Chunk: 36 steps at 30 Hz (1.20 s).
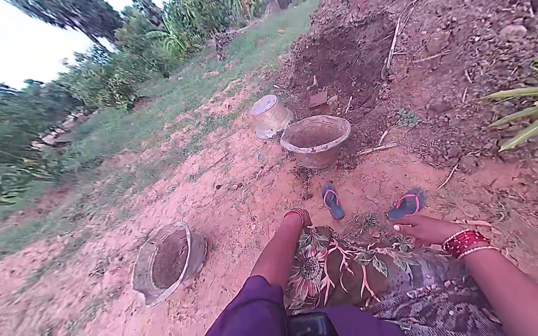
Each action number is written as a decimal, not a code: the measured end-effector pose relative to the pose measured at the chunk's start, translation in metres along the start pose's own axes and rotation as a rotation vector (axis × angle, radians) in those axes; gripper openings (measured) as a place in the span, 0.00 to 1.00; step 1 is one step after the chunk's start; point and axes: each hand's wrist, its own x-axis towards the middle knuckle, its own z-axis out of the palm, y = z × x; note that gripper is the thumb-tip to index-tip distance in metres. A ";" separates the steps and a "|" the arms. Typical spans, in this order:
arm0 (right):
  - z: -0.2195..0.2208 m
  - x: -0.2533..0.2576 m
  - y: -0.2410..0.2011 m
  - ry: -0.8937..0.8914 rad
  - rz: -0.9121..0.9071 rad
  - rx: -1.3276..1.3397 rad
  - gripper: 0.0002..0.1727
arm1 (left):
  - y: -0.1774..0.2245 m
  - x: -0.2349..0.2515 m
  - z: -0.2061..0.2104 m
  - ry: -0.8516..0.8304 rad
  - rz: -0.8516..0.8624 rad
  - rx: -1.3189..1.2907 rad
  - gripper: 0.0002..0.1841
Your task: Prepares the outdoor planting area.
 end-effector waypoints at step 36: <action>0.022 0.021 0.023 0.070 0.233 -0.109 0.27 | -0.009 -0.079 0.011 0.165 -0.025 -0.661 0.23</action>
